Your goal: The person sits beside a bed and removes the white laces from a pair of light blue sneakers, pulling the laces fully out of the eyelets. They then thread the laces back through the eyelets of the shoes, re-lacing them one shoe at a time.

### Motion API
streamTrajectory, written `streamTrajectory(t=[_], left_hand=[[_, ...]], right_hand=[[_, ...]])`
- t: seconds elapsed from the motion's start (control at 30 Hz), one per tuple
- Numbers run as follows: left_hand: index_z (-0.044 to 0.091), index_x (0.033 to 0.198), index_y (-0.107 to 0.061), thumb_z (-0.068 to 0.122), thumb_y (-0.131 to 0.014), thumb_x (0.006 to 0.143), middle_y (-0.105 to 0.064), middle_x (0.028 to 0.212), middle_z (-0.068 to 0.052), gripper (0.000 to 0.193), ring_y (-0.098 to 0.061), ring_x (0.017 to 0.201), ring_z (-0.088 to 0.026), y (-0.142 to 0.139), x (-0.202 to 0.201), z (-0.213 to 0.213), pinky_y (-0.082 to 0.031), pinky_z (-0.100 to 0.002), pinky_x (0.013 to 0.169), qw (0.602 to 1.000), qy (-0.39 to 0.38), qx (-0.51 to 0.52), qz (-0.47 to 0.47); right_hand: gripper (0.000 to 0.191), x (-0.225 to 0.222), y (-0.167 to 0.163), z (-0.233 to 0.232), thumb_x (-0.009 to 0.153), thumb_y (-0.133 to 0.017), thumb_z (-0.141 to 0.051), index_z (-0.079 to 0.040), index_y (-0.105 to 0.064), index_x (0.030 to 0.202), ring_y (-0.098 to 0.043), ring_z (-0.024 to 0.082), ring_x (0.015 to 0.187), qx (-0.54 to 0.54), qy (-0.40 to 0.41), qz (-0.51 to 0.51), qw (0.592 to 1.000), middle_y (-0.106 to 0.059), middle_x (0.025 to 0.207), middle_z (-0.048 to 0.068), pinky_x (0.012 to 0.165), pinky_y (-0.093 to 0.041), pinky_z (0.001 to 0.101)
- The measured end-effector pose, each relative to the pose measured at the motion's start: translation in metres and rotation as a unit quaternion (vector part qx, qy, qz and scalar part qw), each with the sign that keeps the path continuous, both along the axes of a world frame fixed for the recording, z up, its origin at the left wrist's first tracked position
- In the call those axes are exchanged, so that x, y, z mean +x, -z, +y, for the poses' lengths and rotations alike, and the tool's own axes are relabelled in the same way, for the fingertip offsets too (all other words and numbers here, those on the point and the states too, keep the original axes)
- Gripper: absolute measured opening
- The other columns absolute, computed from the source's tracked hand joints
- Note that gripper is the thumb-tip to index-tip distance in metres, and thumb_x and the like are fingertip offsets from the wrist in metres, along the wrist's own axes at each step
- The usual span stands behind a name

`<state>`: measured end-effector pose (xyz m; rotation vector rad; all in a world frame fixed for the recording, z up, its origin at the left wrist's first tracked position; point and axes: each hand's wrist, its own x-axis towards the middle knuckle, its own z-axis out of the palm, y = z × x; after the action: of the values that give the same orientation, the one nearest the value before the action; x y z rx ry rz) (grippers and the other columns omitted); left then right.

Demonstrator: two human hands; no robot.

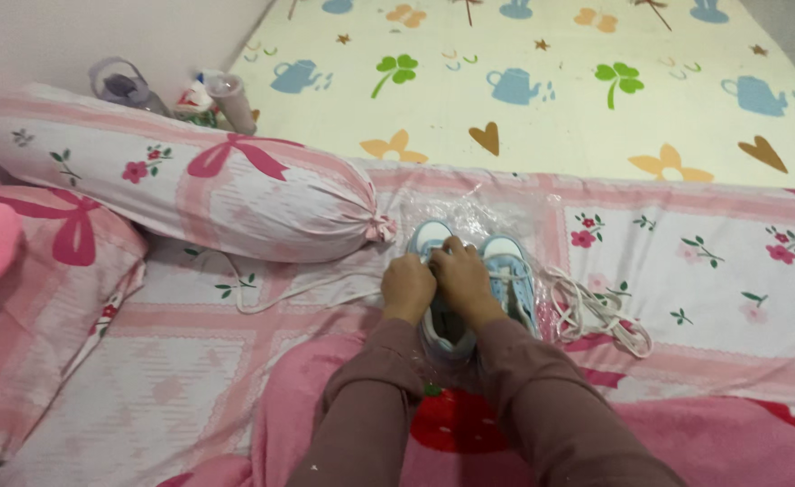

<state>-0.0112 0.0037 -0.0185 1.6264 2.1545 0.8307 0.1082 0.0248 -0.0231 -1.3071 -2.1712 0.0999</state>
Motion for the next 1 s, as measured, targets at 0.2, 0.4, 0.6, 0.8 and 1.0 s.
streamTrajectory(t=[0.2, 0.4, 0.6, 0.8, 1.0], left_hand=[[0.007, 0.095, -0.077, 0.025, -0.068, 0.087, -0.073, 0.096, -0.024, 0.022, -0.07, 0.094, -0.044, -0.001, -0.004, -0.006, -0.055, -0.053, 0.082, 1.0, -0.007, -0.001, -0.015], [0.009, 0.091, -0.079, 0.025, -0.07, 0.086, -0.074, 0.092, -0.022, 0.019, -0.071, 0.09, -0.041, -0.002, -0.006, -0.007, -0.056, -0.051, 0.081, 1.0, -0.007, -0.011, -0.024], [0.01, 0.092, -0.078, 0.029, -0.068, 0.089, -0.074, 0.094, -0.02, 0.022, -0.071, 0.09, -0.041, -0.002, -0.001, -0.01, -0.056, -0.051, 0.08, 1.0, 0.001, -0.015, -0.023], [0.011, 0.093, -0.078, 0.03, -0.065, 0.09, -0.074, 0.096, -0.019, 0.023, -0.07, 0.093, -0.041, -0.008, -0.004, -0.013, -0.055, -0.052, 0.08, 1.0, -0.009, -0.018, -0.021], [0.009, 0.093, -0.078, 0.03, -0.067, 0.089, -0.074, 0.096, -0.02, 0.024, -0.07, 0.093, -0.041, -0.013, -0.001, -0.017, -0.055, -0.051, 0.081, 0.999, 0.0, -0.03, -0.037]], right_hand=[[0.009, 0.026, 0.011, 0.017, 0.085, -0.069, -0.01, -0.009, -0.078, 0.087, -0.07, 0.032, 0.103, 0.041, 0.022, 0.222, 0.974, -0.074, 0.106, 0.013, 0.087, -0.055, 0.0424], [0.023, 0.124, -0.013, 0.048, 0.082, -0.081, -0.025, -0.007, -0.079, 0.096, -0.071, 0.025, 0.089, -0.112, 0.367, 0.394, 0.835, -0.074, 0.096, 0.011, 0.083, -0.055, 0.0364], [0.026, 0.063, -0.003, 0.019, 0.079, -0.072, -0.028, -0.012, -0.078, 0.099, -0.055, 0.033, 0.121, 0.084, 0.089, 0.048, 0.991, -0.067, 0.119, 0.011, 0.102, -0.044, 0.052], [0.01, -0.003, 0.014, 0.006, 0.073, -0.073, -0.021, -0.012, -0.077, 0.073, -0.051, 0.035, 0.117, 0.062, 0.023, -0.012, 0.998, -0.067, 0.11, 0.008, 0.093, -0.041, 0.0581], [0.02, 0.091, 0.0, 0.041, 0.082, -0.066, -0.015, 0.002, -0.07, 0.09, -0.054, 0.037, 0.106, 0.062, 0.166, -0.101, 0.979, -0.06, 0.11, 0.021, 0.089, -0.043, 0.0518]])
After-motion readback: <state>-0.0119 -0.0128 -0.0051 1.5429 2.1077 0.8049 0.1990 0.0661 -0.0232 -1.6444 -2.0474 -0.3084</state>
